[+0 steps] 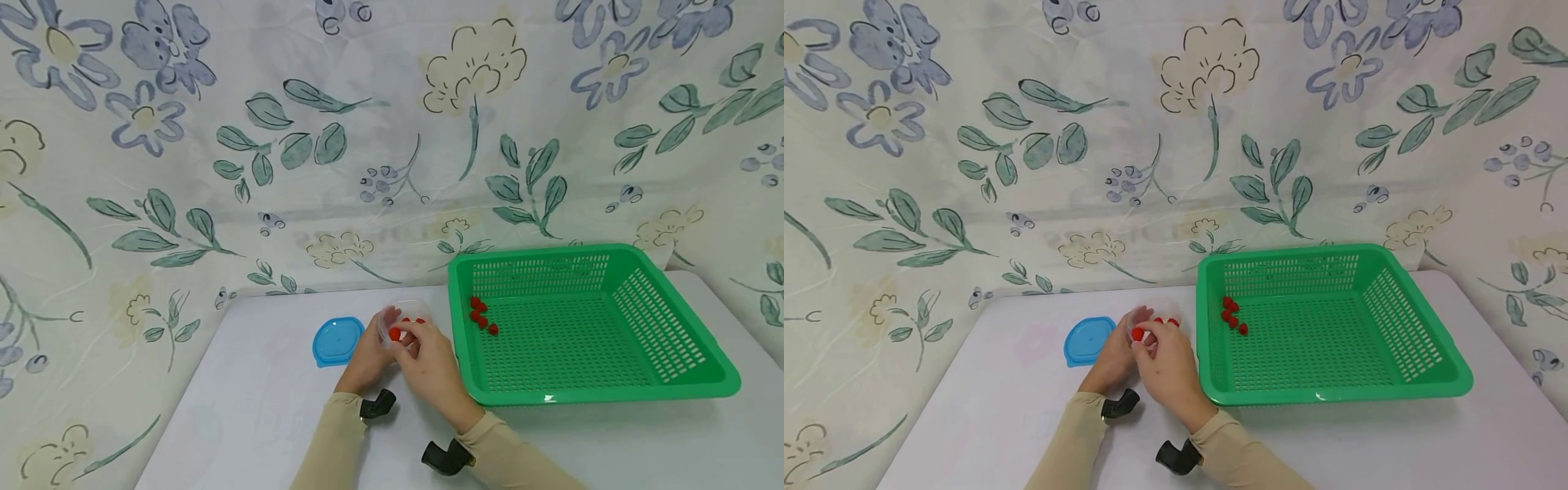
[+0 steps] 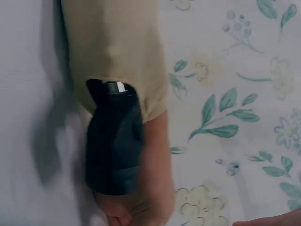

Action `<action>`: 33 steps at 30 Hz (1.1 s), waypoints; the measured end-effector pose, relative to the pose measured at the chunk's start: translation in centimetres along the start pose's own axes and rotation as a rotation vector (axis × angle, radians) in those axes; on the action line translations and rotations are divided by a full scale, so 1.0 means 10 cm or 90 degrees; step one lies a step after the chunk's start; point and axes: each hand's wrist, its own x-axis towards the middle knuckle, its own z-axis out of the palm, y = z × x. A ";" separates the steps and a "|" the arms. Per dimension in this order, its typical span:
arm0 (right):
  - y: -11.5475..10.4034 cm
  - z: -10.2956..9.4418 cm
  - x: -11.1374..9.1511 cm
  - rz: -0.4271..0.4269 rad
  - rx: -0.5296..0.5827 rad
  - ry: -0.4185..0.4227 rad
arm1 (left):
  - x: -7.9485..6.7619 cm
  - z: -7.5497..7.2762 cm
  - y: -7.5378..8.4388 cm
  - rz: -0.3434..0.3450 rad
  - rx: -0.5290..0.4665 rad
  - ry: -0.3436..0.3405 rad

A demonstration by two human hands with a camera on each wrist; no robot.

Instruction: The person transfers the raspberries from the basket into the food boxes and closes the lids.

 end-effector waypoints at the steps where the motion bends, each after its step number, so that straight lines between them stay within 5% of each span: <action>1: 0.02 0.02 0.00 0.005 0.001 0.005 | 0.00 0.00 0.00 0.000 0.003 0.001; 6: 0.13 0.10 0.01 0.039 0.011 0.027 | 0.01 0.01 0.01 0.000 0.014 0.006; 17: 0.33 0.25 0.04 0.025 -0.006 0.117 | 0.02 0.02 0.00 -0.002 0.032 0.016; 33: 0.42 0.30 0.05 0.062 0.016 0.123 | 0.00 0.02 0.00 0.003 0.033 0.013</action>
